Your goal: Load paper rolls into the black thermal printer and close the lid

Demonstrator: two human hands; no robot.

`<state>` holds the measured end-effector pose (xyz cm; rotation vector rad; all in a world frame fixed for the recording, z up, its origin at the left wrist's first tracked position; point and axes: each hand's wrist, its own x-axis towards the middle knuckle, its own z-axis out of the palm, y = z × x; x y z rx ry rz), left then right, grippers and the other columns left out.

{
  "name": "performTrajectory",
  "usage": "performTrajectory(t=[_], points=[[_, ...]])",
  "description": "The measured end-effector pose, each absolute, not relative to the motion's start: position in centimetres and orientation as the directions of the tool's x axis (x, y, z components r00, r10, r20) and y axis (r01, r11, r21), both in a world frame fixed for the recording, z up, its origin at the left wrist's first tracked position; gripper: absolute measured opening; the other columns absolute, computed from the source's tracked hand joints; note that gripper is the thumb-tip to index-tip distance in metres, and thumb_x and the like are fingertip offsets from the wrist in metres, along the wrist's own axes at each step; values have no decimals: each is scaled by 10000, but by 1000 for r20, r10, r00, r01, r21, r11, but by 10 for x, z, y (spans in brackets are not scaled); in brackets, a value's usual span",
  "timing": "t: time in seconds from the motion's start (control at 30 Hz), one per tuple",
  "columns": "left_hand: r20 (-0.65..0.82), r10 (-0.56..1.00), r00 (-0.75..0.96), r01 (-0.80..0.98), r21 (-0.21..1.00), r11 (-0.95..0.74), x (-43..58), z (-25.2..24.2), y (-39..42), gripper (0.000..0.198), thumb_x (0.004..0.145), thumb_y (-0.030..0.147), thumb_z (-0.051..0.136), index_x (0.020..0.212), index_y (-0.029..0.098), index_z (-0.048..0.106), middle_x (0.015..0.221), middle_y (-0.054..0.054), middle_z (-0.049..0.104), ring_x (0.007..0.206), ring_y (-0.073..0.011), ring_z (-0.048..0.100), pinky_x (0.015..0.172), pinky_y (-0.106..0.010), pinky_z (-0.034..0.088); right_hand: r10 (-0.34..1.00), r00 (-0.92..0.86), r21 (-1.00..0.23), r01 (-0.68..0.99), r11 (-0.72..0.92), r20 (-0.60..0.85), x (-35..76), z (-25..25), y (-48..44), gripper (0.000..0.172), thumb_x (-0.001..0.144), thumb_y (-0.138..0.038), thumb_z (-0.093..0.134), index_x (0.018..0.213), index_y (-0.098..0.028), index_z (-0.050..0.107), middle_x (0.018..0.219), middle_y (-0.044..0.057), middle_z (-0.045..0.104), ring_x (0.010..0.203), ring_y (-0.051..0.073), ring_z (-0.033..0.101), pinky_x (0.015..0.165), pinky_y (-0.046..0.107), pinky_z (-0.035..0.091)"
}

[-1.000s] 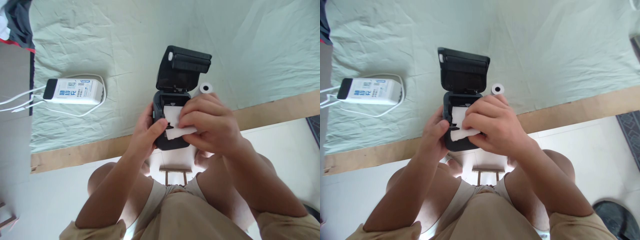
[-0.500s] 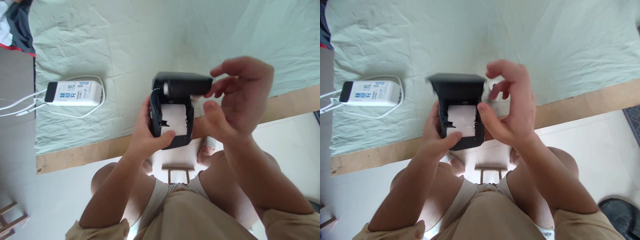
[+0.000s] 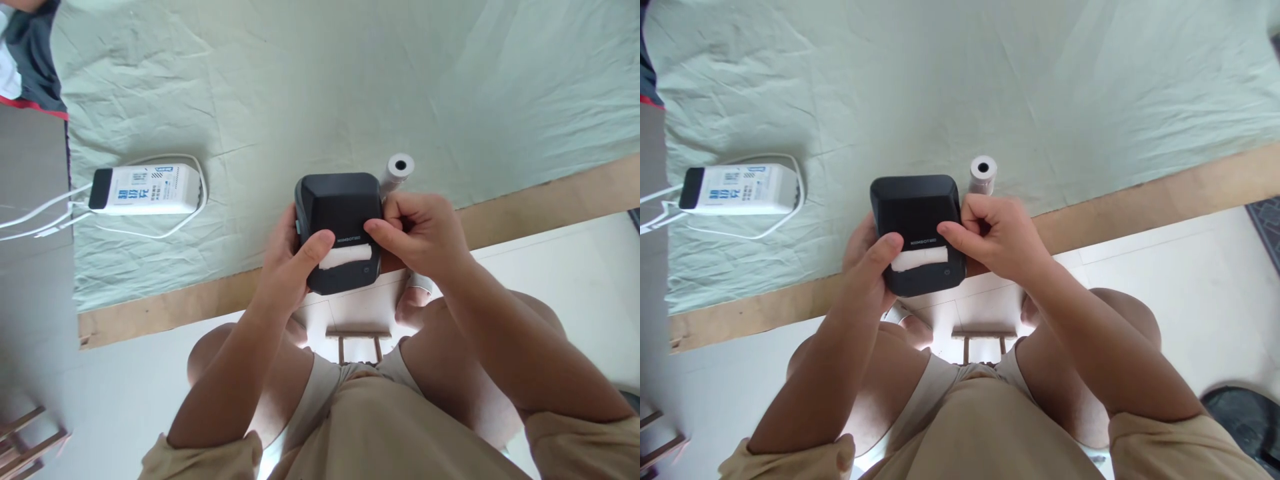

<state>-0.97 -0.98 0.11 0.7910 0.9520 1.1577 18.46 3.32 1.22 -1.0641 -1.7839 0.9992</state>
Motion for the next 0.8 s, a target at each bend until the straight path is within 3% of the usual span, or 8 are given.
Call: performTrajectory(t=[0.17,0.27,0.4,0.5,0.63,0.73,0.8], points=[[-196,975,103,-415,882,222,-11,-4,-10,457,902,484,772,1282,247,680,1160,-84,805,1150,-336,781,853,-391,694,939,-289,-910,309,277,188,183,11,31,454,901,-340,666,613,-220,335,514,-69,316,498,57,264,449,242,184],[-260,966,9,-511,829,228,-8,-4,-8,258,970,466,682,1060,234,749,979,-40,814,1140,-309,787,907,-408,690,920,-316,-912,259,317,230,186,9,31,439,936,-355,629,630,-222,342,531,-67,318,503,57,269,458,251,192],[-283,955,-90,-590,788,178,-4,-3,-4,248,995,352,664,801,218,740,735,17,749,954,-222,815,945,-366,682,901,-352,-928,173,331,255,191,7,33,420,866,-276,714,698,-237,332,585,-76,376,519,60,304,465,252,236],[-259,961,-98,-586,796,154,-4,-3,-3,266,1016,321,640,806,211,762,733,28,745,804,-161,792,925,-328,682,893,-394,-948,132,290,218,194,5,38,461,828,-281,782,750,-254,328,602,-87,425,507,65,339,444,244,267],[-241,965,-102,-550,822,147,-4,-3,-2,228,1008,324,660,847,211,775,749,19,740,860,-176,797,933,-333,676,884,-430,-947,167,275,181,199,8,44,518,807,-351,845,781,-269,335,580,-106,428,487,68,365,420,235,300],[-268,957,-110,-530,830,172,-6,-3,-2,211,988,345,691,852,206,773,765,8,742,921,-208,806,922,-345,674,892,-353,-901,223,371,280,198,17,41,472,850,-419,838,818,-273,390,592,-101,491,493,86,469,429,246,364],[-308,948,-80,-542,811,217,-6,-2,-2,227,987,370,696,857,203,780,788,8,757,859,-183,801,850,-310,680,895,-200,-871,222,438,399,193,24,37,374,927,-404,771,850,-276,428,636,-84,508,523,101,566,435,256,408]])
